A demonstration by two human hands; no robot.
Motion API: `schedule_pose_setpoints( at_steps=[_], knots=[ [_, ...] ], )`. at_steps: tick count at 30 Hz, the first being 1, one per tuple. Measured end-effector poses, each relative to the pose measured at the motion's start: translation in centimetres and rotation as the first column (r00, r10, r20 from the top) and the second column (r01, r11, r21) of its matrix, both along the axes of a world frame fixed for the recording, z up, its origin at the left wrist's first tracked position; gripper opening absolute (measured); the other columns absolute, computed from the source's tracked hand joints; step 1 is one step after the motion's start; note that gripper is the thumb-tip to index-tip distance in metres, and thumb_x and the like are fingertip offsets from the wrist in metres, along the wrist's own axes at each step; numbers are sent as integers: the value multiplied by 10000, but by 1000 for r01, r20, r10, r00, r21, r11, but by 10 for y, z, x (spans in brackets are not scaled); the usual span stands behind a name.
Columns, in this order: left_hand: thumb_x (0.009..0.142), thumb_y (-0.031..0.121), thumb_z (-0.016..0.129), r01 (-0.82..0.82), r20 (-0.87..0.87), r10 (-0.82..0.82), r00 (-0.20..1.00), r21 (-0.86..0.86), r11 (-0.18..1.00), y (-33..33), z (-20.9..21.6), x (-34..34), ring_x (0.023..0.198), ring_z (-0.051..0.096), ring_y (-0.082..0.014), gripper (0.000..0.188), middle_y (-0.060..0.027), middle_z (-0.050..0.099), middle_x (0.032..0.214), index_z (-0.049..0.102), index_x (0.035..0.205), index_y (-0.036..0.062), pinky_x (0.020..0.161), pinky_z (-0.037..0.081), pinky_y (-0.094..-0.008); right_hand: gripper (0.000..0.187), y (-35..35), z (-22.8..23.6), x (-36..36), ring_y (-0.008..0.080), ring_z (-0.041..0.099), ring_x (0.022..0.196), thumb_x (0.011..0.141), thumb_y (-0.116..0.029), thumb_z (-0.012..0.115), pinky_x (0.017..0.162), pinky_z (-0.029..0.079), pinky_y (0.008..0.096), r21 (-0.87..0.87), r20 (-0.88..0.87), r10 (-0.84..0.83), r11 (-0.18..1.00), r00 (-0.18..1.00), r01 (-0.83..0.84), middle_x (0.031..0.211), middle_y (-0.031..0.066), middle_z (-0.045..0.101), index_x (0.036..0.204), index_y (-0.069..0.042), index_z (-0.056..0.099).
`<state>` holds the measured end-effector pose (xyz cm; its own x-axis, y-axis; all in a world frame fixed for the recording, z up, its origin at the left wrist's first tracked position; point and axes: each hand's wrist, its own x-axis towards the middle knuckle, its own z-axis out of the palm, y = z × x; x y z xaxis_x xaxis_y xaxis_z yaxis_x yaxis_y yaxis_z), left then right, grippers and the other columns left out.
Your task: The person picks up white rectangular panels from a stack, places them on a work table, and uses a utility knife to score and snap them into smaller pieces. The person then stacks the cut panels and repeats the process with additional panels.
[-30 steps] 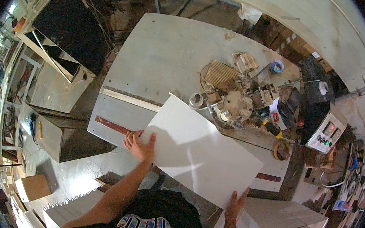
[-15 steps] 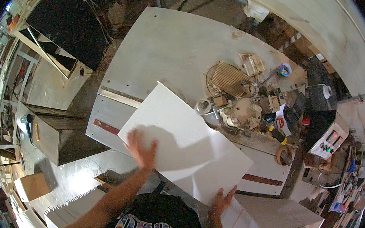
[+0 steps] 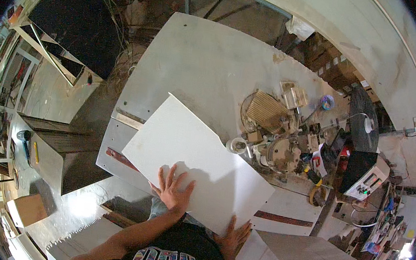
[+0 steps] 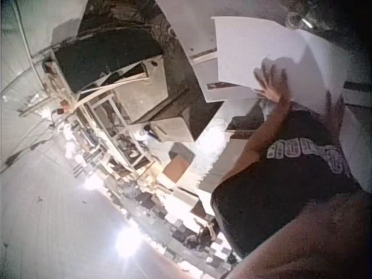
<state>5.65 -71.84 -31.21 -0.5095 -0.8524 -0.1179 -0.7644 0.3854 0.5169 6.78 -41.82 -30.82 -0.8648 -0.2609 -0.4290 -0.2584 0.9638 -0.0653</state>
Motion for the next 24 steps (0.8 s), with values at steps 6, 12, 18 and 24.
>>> schedule_pose_setpoints(
  at_steps=[6,12,18,24],
  knots=[
    [882,501,958,12,6,-12,1000,-41,999,-49,-9,13,1751,294,-363,409,87,583,1744,879,1239,317,1367,-24,-802,1293,-27,-1,3,648,23,1728,786,-751,903,1345,68,807,-64,56,86,995,995,-82,1831,485,56,1853,-340,299],
    [884,447,959,21,-41,-27,999,-139,990,-88,-13,16,1751,312,-359,438,35,580,1760,872,1290,305,1377,-32,-765,1336,-58,-26,1,690,85,1697,716,-690,977,1322,140,845,-202,-206,141,962,968,-183,1810,483,97,1835,-346,335],
    [888,534,953,-8,-66,-3,998,-152,988,-129,-14,20,1753,289,-380,563,18,527,1801,840,1367,261,1378,-11,-778,1094,-91,-28,2,703,181,1675,877,-729,819,1308,235,847,-293,-178,129,940,976,-177,1767,492,215,1810,-345,396],
    [862,501,977,-109,-127,83,988,-215,970,-221,-36,32,1761,281,-359,822,7,505,1820,695,1591,246,1382,44,-777,1022,-122,-24,-8,690,236,1661,923,-696,789,1301,237,850,-250,-253,182,936,950,-246,1761,487,246,1807,-349,412]
  ],
)
